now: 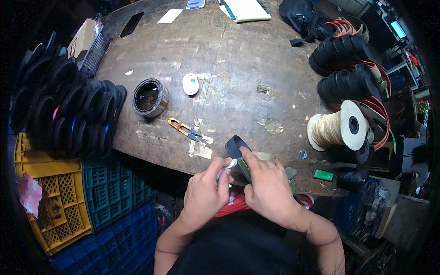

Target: The person applies glue to the edges of several sandals using a small brush and a cloth. They repeatedly dip the brush into a container of glue and spread it along the seams of each sandal, then set the finished items aside on the table.

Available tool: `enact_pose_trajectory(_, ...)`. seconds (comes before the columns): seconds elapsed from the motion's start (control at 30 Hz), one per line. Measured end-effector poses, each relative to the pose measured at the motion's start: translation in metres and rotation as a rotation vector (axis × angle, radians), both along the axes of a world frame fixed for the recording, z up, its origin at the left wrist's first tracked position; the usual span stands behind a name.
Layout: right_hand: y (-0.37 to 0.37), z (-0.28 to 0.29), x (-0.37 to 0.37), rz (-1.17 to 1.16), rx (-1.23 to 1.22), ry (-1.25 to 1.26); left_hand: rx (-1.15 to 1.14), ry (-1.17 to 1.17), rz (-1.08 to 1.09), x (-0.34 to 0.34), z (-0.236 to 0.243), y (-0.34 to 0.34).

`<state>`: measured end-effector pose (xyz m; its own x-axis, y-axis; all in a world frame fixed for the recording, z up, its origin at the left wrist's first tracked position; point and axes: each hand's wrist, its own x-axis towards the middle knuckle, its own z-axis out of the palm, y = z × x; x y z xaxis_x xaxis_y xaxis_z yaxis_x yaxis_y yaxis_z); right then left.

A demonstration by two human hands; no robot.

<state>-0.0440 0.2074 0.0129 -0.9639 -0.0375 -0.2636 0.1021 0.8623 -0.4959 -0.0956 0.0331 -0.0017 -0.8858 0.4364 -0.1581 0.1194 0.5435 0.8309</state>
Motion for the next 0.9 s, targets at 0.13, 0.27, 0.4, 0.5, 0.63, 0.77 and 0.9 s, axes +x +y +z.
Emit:
enact_pose_trajectory(0.13,0.002,0.001,0.0,0.007,-0.019,-0.008,-0.115,0.044,-0.084,-0.007,0.009,-0.002)
enact_pose_trajectory(0.27,0.005,-0.001,0.0,0.052,0.035,0.038,-0.15,0.103,-0.133,-0.012,0.011,-0.001)
enact_pose_trajectory(0.4,0.01,-0.002,-0.002,0.072,-0.016,0.022,-0.132,0.196,-0.154,-0.014,0.007,0.001)
enact_pose_trajectory(0.5,0.015,0.0,-0.006,0.09,-0.043,-0.007,-0.146,0.206,-0.161,-0.012,0.006,-0.001)
enact_pose_trajectory(0.63,0.021,0.002,-0.01,0.098,-0.055,-0.038,-0.191,0.307,-0.221,-0.014,0.003,-0.004)
enact_pose_trajectory(0.77,0.021,0.002,-0.01,0.152,0.023,-0.006,-0.215,0.368,-0.262,-0.017,0.002,-0.008)
enact_pose_trajectory(0.9,0.024,0.002,-0.011,0.139,-0.037,-0.025,-0.241,0.386,-0.307,-0.02,0.003,-0.008)
